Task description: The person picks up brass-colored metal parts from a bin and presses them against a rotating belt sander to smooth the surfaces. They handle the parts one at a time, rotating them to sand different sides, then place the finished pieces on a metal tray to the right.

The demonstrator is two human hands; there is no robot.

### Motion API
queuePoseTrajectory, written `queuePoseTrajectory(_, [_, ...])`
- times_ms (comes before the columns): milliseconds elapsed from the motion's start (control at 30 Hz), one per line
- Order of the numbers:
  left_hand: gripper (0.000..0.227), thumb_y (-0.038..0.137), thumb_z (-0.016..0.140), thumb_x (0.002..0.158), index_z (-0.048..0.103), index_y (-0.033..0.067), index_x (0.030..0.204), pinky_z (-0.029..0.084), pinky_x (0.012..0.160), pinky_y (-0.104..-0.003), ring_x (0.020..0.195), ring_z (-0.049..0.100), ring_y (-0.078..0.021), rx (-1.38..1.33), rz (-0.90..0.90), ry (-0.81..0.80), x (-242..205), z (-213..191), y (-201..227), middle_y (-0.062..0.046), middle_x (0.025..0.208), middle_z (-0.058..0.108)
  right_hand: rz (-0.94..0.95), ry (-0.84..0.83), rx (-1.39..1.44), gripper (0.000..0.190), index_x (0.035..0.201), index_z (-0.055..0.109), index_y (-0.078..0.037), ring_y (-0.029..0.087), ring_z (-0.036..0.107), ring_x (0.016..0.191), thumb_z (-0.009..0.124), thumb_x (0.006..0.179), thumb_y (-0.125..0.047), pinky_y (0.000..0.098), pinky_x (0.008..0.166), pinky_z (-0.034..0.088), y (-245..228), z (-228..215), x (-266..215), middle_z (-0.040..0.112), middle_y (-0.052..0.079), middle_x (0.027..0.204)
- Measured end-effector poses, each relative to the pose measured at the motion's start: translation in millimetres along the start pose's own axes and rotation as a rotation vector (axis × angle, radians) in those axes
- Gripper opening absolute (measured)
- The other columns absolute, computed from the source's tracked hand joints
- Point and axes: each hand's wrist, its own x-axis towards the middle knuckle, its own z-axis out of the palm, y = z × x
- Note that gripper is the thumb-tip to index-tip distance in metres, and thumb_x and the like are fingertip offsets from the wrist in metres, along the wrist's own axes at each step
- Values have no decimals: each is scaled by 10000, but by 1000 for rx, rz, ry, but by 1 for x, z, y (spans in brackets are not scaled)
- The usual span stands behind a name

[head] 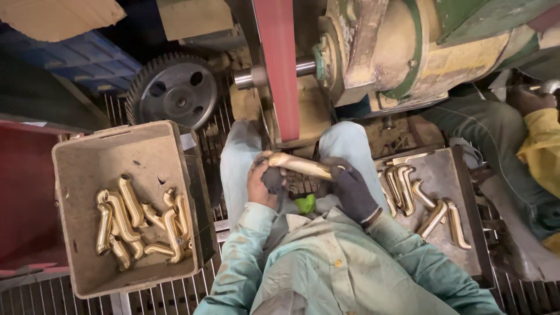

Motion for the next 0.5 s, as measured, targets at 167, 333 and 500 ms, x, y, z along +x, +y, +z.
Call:
queuePoseTrajectory(167, [434, 294, 588, 1019, 663, -44, 1279, 570, 745, -344, 816, 698, -242, 236, 34, -188, -5, -12, 26, -149, 1018, 732, -130, -44, -189, 329, 1253, 610, -18, 168, 640, 699, 490, 1061, -258, 313, 653, 535, -9, -5, 12, 673, 102, 856])
queuePoseTrajectory(333, [461, 139, 814, 852, 677, -20, 1262, 531, 945, -298, 1050, 666, -150, 887, 232, -336, 0, -29, 44, -85, 1156, 721, -92, -106, -261, 306, 1255, 610, -36, 152, 644, 688, 507, 1069, -257, 293, 638, 519, -15, -4, 32, 672, 82, 830])
queuePoseTrajectory(500, [448, 80, 825, 838, 676, 21, 1256, 533, 957, -284, 1057, 663, -118, 848, 182, -199, 14, -42, 31, -44, 1154, 729, -251, -217, -506, 398, 1363, 526, -51, 122, 586, 914, 567, 1023, -254, 274, 789, 520, -10, -8, 53, 615, 65, 1123])
